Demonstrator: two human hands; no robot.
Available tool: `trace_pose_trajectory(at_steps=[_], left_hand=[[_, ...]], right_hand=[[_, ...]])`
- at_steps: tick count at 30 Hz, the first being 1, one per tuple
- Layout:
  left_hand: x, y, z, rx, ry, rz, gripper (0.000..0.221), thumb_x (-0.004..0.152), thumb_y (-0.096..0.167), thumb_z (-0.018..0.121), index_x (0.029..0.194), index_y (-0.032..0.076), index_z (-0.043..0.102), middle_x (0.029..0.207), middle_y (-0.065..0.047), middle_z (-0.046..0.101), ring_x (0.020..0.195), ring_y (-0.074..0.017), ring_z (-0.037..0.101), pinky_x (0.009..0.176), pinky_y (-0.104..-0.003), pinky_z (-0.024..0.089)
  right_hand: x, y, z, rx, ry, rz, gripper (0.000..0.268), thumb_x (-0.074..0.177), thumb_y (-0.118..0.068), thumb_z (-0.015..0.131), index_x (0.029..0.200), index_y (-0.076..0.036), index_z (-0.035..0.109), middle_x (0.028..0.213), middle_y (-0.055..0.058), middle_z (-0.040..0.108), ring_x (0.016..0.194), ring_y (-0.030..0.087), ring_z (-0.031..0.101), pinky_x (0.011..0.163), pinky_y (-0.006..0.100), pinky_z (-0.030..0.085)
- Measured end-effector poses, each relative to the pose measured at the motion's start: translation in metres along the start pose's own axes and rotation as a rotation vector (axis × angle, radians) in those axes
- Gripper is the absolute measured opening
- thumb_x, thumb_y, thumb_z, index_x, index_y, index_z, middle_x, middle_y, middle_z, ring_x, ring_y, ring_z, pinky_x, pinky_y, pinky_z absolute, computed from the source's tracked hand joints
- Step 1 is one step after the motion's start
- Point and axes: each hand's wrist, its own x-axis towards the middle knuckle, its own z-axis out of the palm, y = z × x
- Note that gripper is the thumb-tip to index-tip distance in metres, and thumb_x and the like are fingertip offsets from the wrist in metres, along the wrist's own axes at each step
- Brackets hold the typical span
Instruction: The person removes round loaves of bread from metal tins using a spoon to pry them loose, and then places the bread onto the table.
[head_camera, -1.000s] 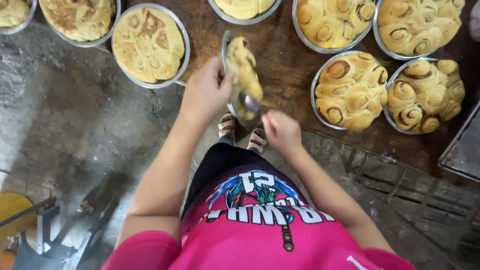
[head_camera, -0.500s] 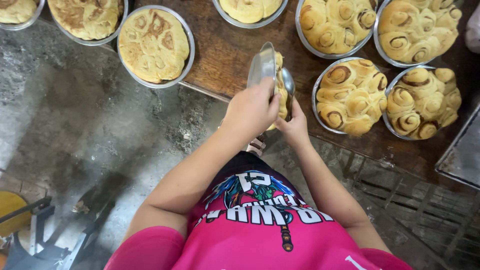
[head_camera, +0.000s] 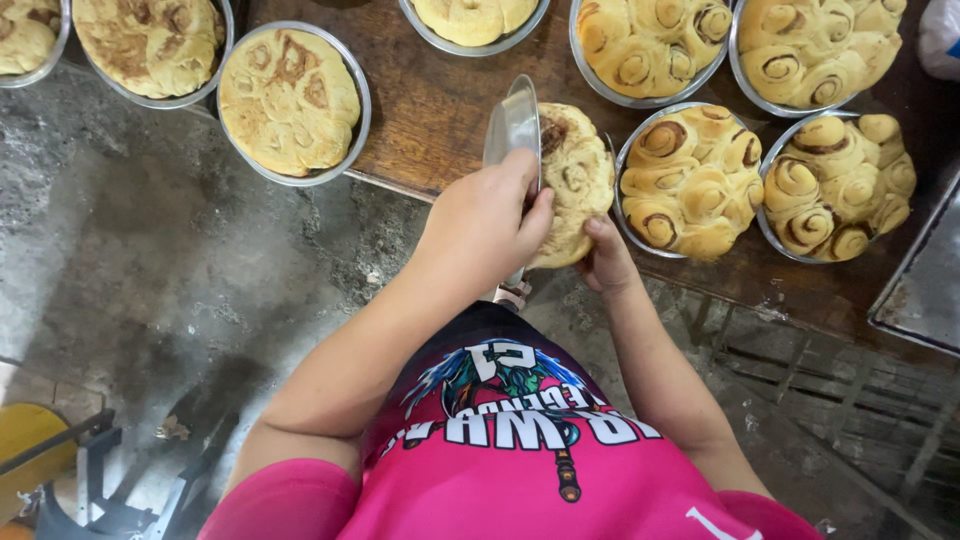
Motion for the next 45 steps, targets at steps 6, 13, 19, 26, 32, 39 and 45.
trace_pose_trajectory(at_steps=[6,13,19,26,32,39,45], left_hand=[[-0.014,0.037,-0.031,0.015,0.009,0.048,0.020,0.098,0.022,0.064,0.095,0.005,0.053,0.078,-0.015,0.067,0.071,-0.0380,0.067,0.060,-0.049,0.050],[-0.053,0.053,-0.086,-0.001,0.038,-0.023,0.018,0.097,0.022,0.067,0.097,0.006,0.060,0.082,-0.014,0.067,0.071,-0.0355,0.067,0.060,-0.043,0.052],[-0.105,-0.019,-0.123,-0.010,0.264,-0.343,0.016,0.104,0.015,0.065,0.102,0.000,0.061,0.079,-0.006,0.063,0.072,-0.0127,0.064,0.065,-0.030,0.052],[-0.093,-0.204,0.014,-0.759,0.147,-0.616,0.019,0.102,0.016,0.059,0.116,0.003,0.057,0.096,-0.009,0.066,0.076,-0.0154,0.068,0.062,-0.032,0.064],[-0.091,-0.275,0.124,-0.738,0.172,-0.734,0.019,0.102,0.018,0.061,0.109,0.001,0.060,0.090,-0.007,0.069,0.077,-0.0150,0.072,0.066,-0.029,0.063],[-0.086,-0.283,0.156,-0.998,0.248,-0.782,0.018,0.100,0.017,0.062,0.110,0.003,0.057,0.093,-0.006,0.068,0.080,-0.0168,0.072,0.067,-0.032,0.063],[-0.087,-0.270,0.161,-1.103,0.246,-0.854,0.017,0.097,0.012,0.059,0.109,0.001,0.056,0.091,-0.011,0.067,0.073,-0.0206,0.072,0.064,-0.033,0.064]], right_hand=[[-0.001,-0.009,0.023,0.098,-0.167,-0.063,0.115,0.077,-0.075,0.075,0.160,-0.004,0.038,0.154,0.013,0.054,0.140,0.027,0.057,0.118,0.044,0.048],[0.006,-0.024,0.045,0.086,-0.037,-0.191,0.114,0.081,-0.081,0.063,0.164,-0.013,0.026,0.164,0.011,0.041,0.147,0.031,0.047,0.121,0.050,0.043],[0.016,-0.051,0.014,0.079,0.059,-0.391,0.107,0.087,-0.080,0.058,0.166,-0.016,0.024,0.169,0.009,0.036,0.155,0.033,0.040,0.130,0.053,0.038],[0.027,-0.072,0.011,0.141,0.023,-0.466,0.099,0.093,-0.077,0.049,0.169,-0.018,0.026,0.174,0.007,0.037,0.156,0.031,0.039,0.131,0.050,0.038],[0.070,-0.022,0.018,0.010,0.052,-0.168,0.095,0.091,-0.078,0.036,0.161,-0.014,0.032,0.157,0.012,0.051,0.138,0.032,0.061,0.107,0.050,0.055],[0.079,0.030,0.003,-0.319,0.400,0.229,0.070,0.104,-0.063,0.054,0.148,-0.010,0.049,0.093,0.001,0.055,0.058,0.005,0.045,0.040,0.021,0.027],[0.068,0.026,0.011,-0.770,0.364,0.009,0.052,0.103,-0.051,0.059,0.127,-0.006,0.069,0.099,0.001,0.073,0.067,0.003,0.056,0.052,0.019,0.044]])
